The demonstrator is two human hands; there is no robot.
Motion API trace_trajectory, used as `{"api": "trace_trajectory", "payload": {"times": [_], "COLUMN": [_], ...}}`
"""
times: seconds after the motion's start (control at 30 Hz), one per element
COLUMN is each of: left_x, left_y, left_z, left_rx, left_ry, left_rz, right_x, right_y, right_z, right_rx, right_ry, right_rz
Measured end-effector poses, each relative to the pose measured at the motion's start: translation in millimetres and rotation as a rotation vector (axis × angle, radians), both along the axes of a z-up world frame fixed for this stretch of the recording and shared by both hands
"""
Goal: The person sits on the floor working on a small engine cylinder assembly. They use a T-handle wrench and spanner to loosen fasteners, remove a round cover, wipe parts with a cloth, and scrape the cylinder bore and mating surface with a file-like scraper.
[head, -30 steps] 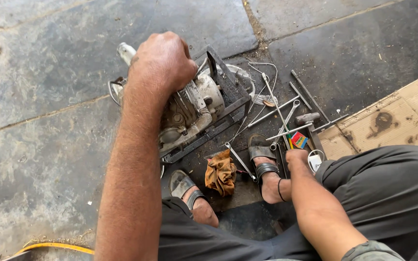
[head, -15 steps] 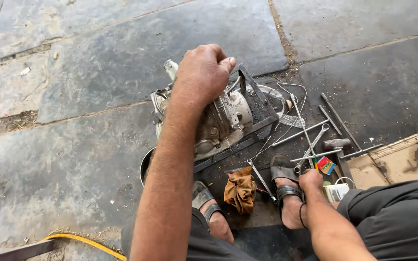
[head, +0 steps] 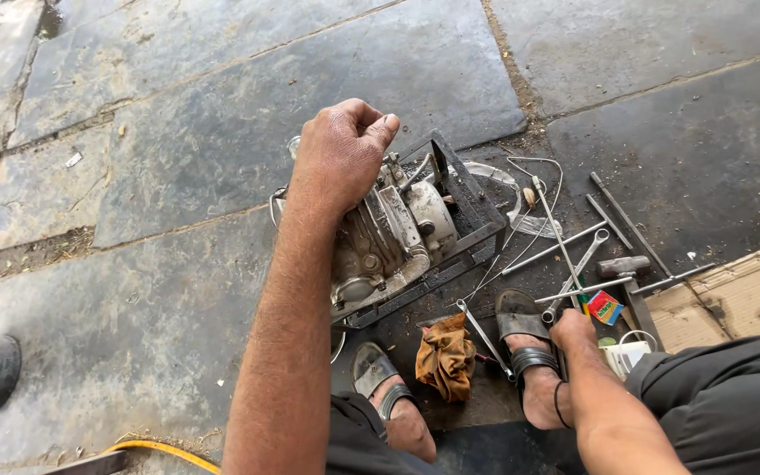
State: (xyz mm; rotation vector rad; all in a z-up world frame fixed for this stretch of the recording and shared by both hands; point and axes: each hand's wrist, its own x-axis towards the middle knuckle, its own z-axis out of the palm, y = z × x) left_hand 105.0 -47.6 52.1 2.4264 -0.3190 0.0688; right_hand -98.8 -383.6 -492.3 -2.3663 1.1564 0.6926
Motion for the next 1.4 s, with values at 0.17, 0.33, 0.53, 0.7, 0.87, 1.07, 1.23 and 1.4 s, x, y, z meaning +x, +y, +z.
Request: {"api": "trace_trajectory", "payload": {"times": [0.17,0.33,0.53,0.7,0.87,1.07,1.23,1.4], "left_x": [-5,-7,-5,-5,-6,-6,2,5], "left_y": [2,-1,0,-3,-3,-5,-3,-4], "left_z": [6,5,2,3,3,7,-1,-4], "left_rx": [-0.031,-0.062,-0.017,0.037,0.013,-0.008,0.033,0.056], "left_ry": [0.036,-0.065,-0.097,-0.058,-0.022,0.095,0.045,0.133], "left_rz": [0.019,-0.017,-0.031,-0.014,-0.019,0.004,-0.005,-0.031], "right_x": [-7,-15,-7,11,90,115,113,108], "right_y": [17,28,41,58,29,67,99,130], "right_z": [-9,16,42,127,223,413,458,480], "right_rx": [-0.012,-0.079,-0.107,-0.188,0.085,1.200,1.304,1.087], "right_ry": [-0.049,-0.100,-0.010,-0.119,-0.931,-1.408,-1.508,-1.601], "right_rz": [0.016,-0.031,-0.138,-0.226,-0.184,-0.464,-0.369,-0.290]}}
